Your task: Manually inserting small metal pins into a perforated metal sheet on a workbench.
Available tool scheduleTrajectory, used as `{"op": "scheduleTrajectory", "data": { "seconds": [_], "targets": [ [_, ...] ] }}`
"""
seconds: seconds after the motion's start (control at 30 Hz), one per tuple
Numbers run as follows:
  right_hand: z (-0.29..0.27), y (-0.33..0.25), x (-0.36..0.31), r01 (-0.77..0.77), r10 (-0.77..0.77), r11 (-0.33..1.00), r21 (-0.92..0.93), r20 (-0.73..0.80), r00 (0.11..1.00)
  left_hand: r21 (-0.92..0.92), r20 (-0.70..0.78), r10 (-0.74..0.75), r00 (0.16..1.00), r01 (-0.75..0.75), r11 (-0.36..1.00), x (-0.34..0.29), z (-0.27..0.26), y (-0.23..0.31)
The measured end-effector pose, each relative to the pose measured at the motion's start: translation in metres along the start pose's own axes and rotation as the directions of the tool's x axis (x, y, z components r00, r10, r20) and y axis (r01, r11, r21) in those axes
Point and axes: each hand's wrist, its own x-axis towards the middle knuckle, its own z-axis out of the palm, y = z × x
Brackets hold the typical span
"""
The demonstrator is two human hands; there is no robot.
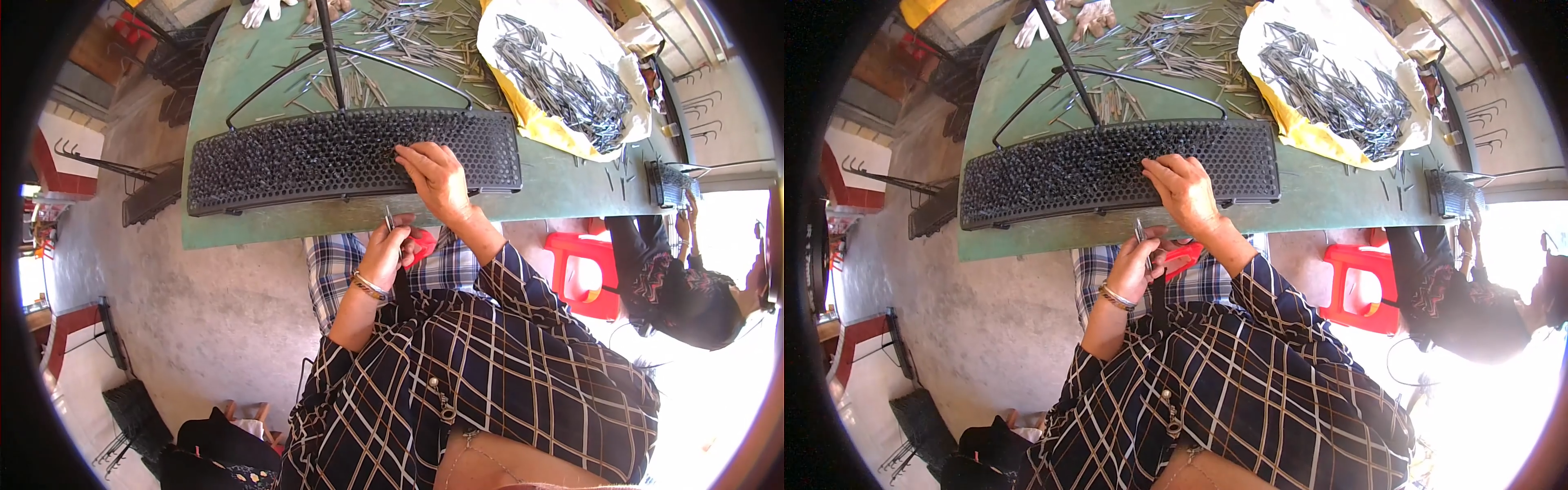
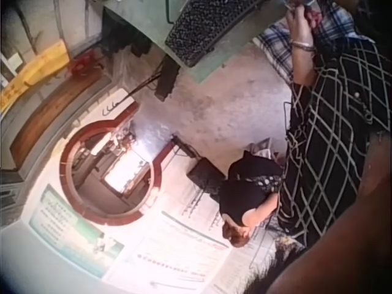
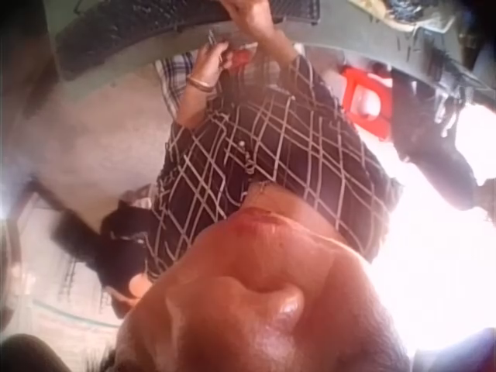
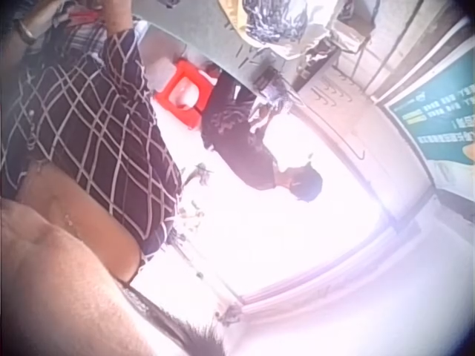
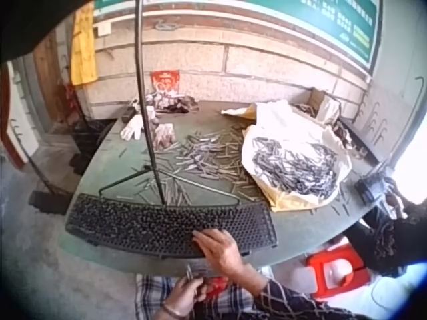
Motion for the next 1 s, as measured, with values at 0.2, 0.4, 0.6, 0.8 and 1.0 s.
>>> {"op": "scheduleTrajectory", "data": {
  "seconds": [0.2, 0.4, 0.6, 0.8, 1.0],
  "targets": [
    [0.000, -0.003, -0.002, -0.017, 0.018, 1.000, -0.011, 0.087, 0.996, -0.035, 0.023, -0.037, 0.999, 0.038, 0.999, -0.002, -0.005, 0.004],
    [-0.005, -0.008, 0.007, 0.117, -0.120, 0.993, 0.026, 0.158, 0.980, -0.159, 0.148, -0.031, 0.989, 0.055, 0.986, -0.002, -0.007, 0.008],
    [-0.015, -0.029, 0.010, -0.369, 0.273, 0.880, 0.300, 0.317, 0.908, -0.303, 0.233, 0.069, 0.970, 0.005, 0.953, -0.010, -0.006, 0.021],
    [-0.020, -0.045, 0.009, -0.590, 0.184, 0.658, 0.467, 0.660, 0.728, -0.299, 0.290, 0.135, 0.947, -0.045, 0.953, -0.017, -0.016, 0.031],
    [-0.011, -0.048, 0.010, -0.857, 0.408, 0.383, 0.344, 0.770, 0.491, -0.143, 0.120, 0.191, 0.974, -0.174, 0.974, -0.025, -0.016, 0.032]
  ]
}}
